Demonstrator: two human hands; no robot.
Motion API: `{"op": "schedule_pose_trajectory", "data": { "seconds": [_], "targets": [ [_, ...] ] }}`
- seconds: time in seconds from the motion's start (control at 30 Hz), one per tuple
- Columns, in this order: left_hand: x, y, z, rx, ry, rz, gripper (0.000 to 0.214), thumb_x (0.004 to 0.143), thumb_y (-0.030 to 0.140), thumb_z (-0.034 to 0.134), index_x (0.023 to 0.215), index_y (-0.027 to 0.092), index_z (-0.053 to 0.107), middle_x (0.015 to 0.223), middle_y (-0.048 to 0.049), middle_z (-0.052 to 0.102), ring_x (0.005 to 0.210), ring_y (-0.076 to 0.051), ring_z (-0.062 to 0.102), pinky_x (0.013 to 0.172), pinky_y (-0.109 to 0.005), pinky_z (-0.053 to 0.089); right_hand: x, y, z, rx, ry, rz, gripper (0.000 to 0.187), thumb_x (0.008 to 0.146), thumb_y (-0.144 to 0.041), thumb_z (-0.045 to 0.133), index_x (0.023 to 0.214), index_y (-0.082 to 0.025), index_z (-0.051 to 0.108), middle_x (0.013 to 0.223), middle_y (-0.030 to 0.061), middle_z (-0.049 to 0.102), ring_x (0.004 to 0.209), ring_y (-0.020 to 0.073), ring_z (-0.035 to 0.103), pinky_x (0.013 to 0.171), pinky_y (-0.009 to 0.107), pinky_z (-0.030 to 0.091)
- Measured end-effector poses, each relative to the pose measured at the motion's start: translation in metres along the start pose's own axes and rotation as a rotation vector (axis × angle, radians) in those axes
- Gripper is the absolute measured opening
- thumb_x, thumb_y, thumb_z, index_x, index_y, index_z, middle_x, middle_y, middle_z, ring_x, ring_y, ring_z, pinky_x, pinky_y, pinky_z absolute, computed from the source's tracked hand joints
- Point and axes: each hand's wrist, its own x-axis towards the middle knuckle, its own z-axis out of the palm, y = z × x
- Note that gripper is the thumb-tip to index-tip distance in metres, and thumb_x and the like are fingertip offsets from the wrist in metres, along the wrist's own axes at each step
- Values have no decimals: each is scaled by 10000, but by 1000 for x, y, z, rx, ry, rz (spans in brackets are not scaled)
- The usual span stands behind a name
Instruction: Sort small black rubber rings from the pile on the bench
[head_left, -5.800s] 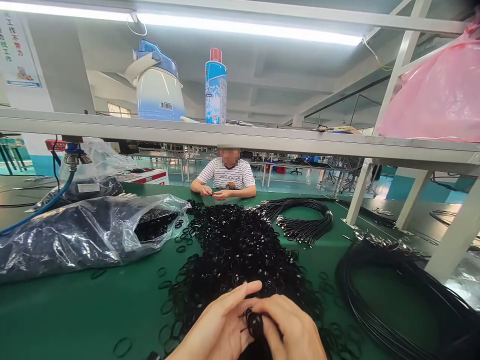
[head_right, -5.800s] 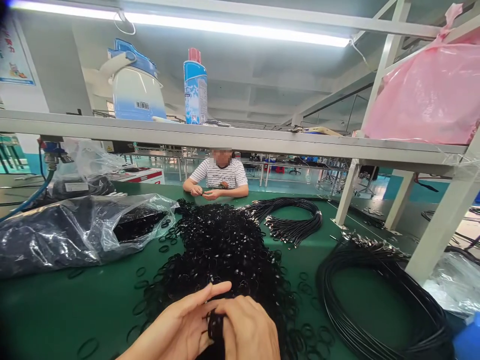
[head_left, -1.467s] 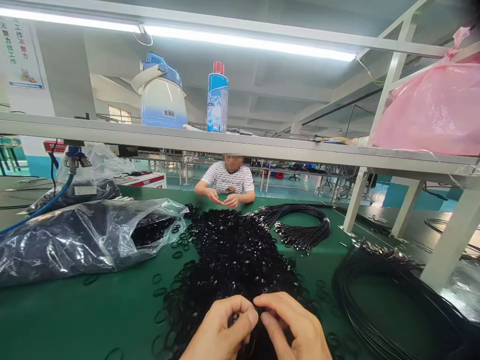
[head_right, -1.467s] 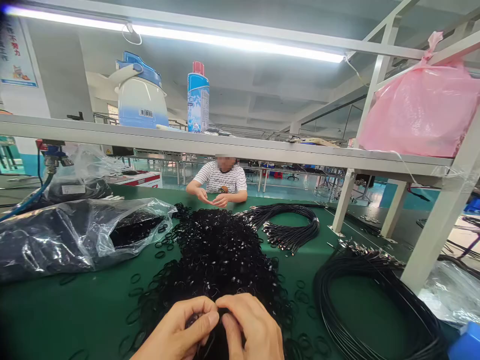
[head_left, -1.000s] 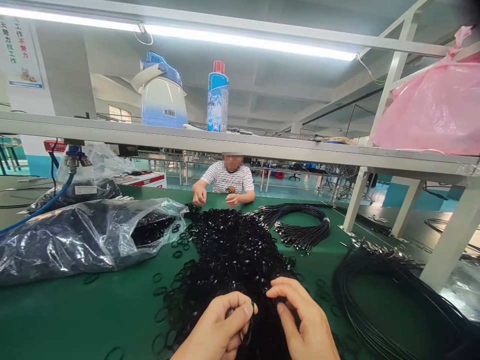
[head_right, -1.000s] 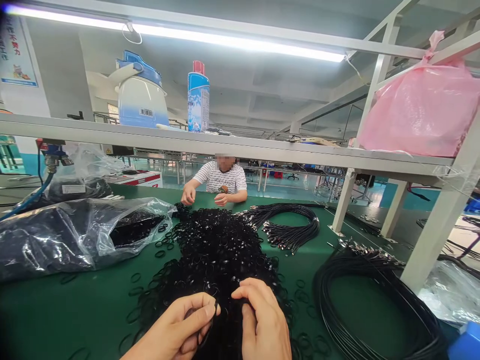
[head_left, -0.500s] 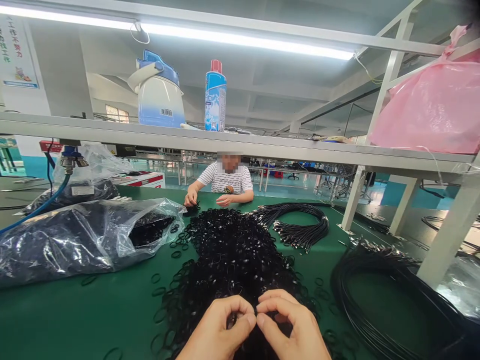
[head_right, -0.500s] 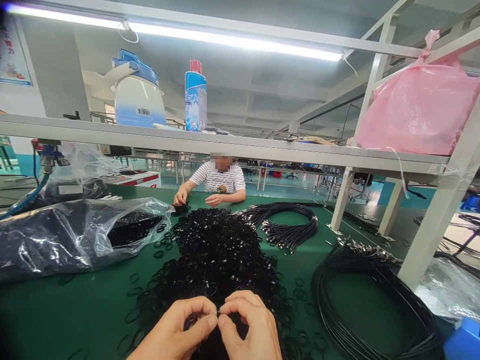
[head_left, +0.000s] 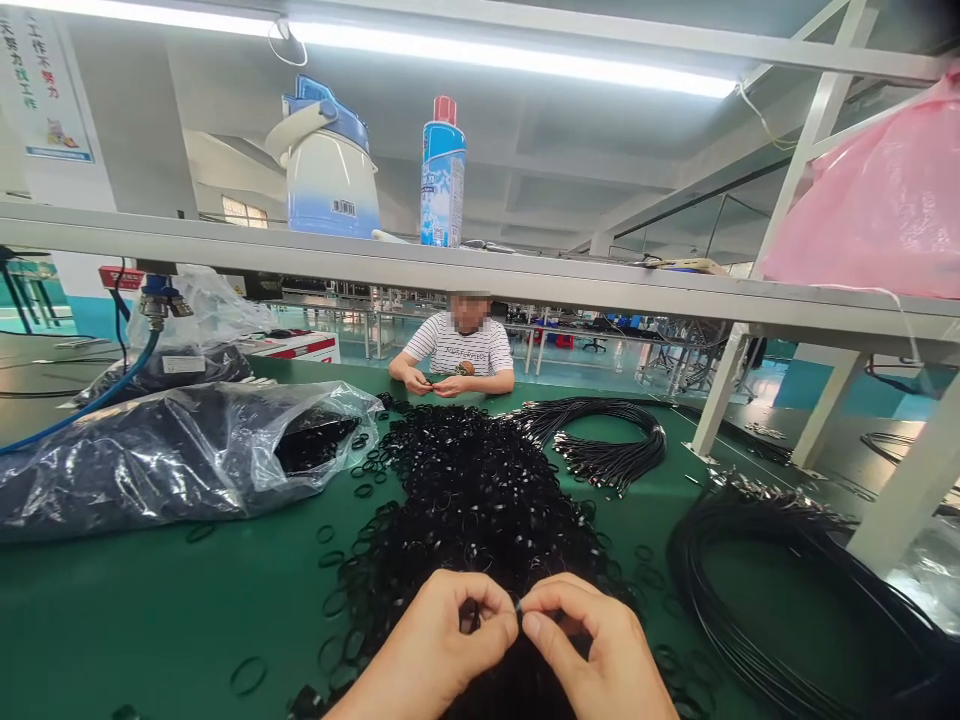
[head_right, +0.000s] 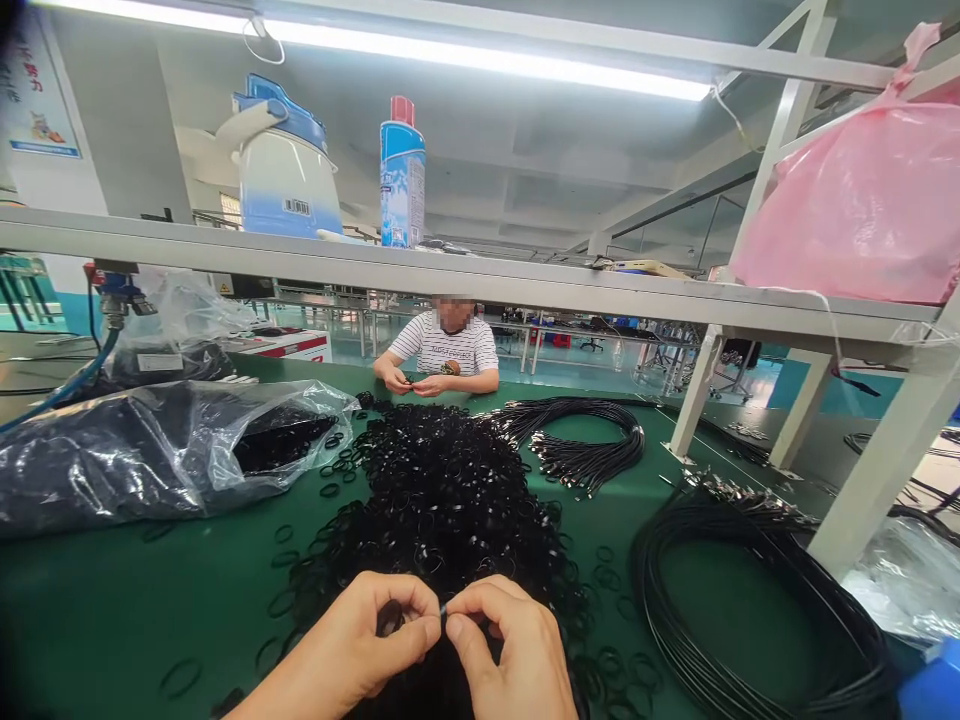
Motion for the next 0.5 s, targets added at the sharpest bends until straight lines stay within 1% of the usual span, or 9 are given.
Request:
{"op": "schedule_pose_trajectory", "data": {
  "seconds": [0.13,0.27,0.5],
  "targets": [
    [-3,0,-2,34,10,102,182,756,266,540,685,145,656,580,53,485,563,-87,370,524,-188,298,-2,-6,-3,-37,-31,35,170,822,-210,508,777,-221,672,828,11,678,790,176,625,705,246,455],
    [-5,-3,-4,55,-20,160,182,781,246,520,714,161,666,656,43,583,648,-102,447,585,-184,327,-3,-8,-5,-43,-33,53,174,832,-212,508,796,-231,678,835,6,671,801,175,622,717,246,454],
    [-3,-6,-7,81,-41,167,181,790,257,518,723,174,665,678,50,608,654,-105,455,583,-190,327,-4,-7,-4,-60,-37,53,181,838,-212,509,813,-236,687,829,6,673,780,173,624,703,240,460]
  ]
}}
